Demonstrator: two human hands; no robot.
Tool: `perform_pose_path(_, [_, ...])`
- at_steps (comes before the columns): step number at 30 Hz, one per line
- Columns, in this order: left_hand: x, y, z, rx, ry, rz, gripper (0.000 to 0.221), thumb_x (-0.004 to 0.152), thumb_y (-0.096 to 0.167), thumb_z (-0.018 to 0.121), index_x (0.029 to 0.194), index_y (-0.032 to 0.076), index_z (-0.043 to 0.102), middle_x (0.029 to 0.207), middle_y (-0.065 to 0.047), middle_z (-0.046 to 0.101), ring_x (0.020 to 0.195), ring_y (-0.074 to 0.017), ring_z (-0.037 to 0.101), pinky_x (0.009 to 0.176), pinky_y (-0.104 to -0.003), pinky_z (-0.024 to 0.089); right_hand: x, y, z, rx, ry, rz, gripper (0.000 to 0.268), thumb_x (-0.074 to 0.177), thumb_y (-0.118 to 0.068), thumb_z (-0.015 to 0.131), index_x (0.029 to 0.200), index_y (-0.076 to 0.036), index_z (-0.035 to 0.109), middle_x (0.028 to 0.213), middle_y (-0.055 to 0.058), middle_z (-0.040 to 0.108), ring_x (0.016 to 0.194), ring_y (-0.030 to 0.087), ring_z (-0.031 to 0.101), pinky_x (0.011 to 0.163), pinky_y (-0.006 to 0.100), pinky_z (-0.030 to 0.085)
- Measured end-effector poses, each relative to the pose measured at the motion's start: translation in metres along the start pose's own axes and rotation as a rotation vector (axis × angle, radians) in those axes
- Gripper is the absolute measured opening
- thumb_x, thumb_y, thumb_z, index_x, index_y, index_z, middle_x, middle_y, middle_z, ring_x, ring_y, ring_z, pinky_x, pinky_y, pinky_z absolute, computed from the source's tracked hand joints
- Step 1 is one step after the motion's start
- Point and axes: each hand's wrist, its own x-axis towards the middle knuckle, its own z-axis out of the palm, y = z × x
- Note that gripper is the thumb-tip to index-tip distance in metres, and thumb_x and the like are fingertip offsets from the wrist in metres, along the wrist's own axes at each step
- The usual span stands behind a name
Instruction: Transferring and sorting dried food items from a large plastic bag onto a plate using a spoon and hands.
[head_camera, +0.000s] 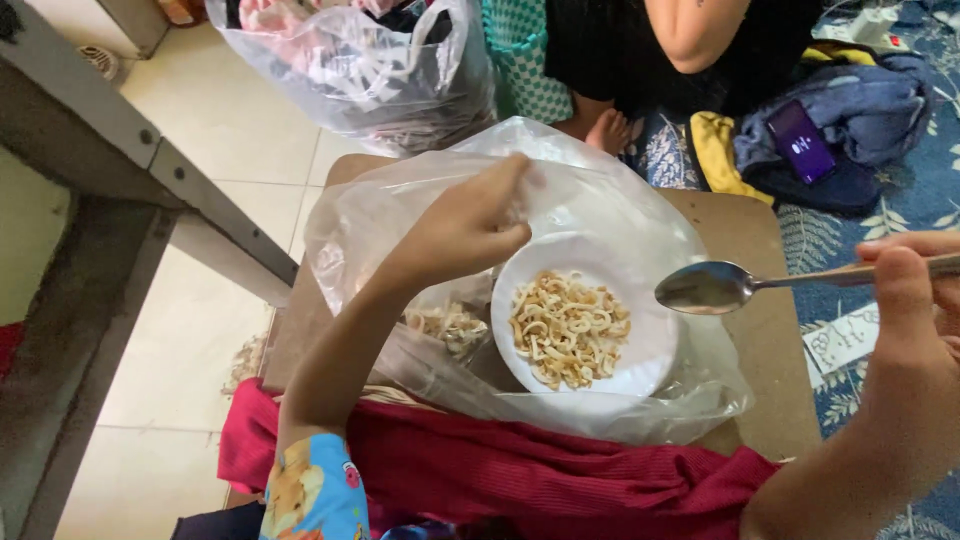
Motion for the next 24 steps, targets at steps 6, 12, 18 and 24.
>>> perform_pose_path(6, [0.012,-0.050,0.018,0.516,0.136,-0.130,0.016,0.078,0.028,0.078,0.088,0.018,0.069,0.078,0.002,0.073,0.072,-0.0206,0.066,0.054,-0.036,0.043,0.003,0.009,0.009,-0.047,-0.024,-0.071,0.021,0.137,0.012,0.060,0.119,0.016,0.069,0.128,0.025,0.061,0.121,0.034,0.058,0.110,0.044,0.046])
perform_pose_path(12, [0.011,-0.048,-0.003,0.469,0.263,-0.227,0.015,0.078,0.017,0.076,0.075,0.013,0.062,0.072,0.001,0.063,0.067,-0.0181,0.057,0.052,-0.036,0.036,0.008,0.007,0.012,-0.099,-0.079,-0.136,0.024,0.136,0.012,0.056,0.120,0.019,0.072,0.126,0.025,0.061,0.121,0.036,0.059,0.114,0.046,0.046])
perform_pose_path(18, [0.020,-0.035,-0.022,0.563,0.024,-0.475,0.075,0.089,0.065,0.080,0.050,0.020,0.034,0.049,0.009,0.026,0.049,-0.0103,0.020,0.048,-0.028,0.016,0.010,0.007,0.017,-0.102,-0.094,-0.160,0.022,0.130,0.012,0.058,0.115,0.016,0.073,0.119,0.025,0.064,0.119,0.036,0.059,0.114,0.047,0.045])
perform_pose_path(24, [0.020,-0.057,-0.020,0.495,0.149,-0.375,0.061,0.092,0.053,0.077,0.057,0.020,0.041,0.056,0.007,0.041,0.055,-0.0098,0.036,0.048,-0.032,0.020,0.011,-0.009,0.019,-0.111,-0.096,-0.139,0.022,0.126,0.013,0.060,0.109,0.015,0.074,0.115,0.023,0.066,0.119,0.035,0.057,0.110,0.045,0.045])
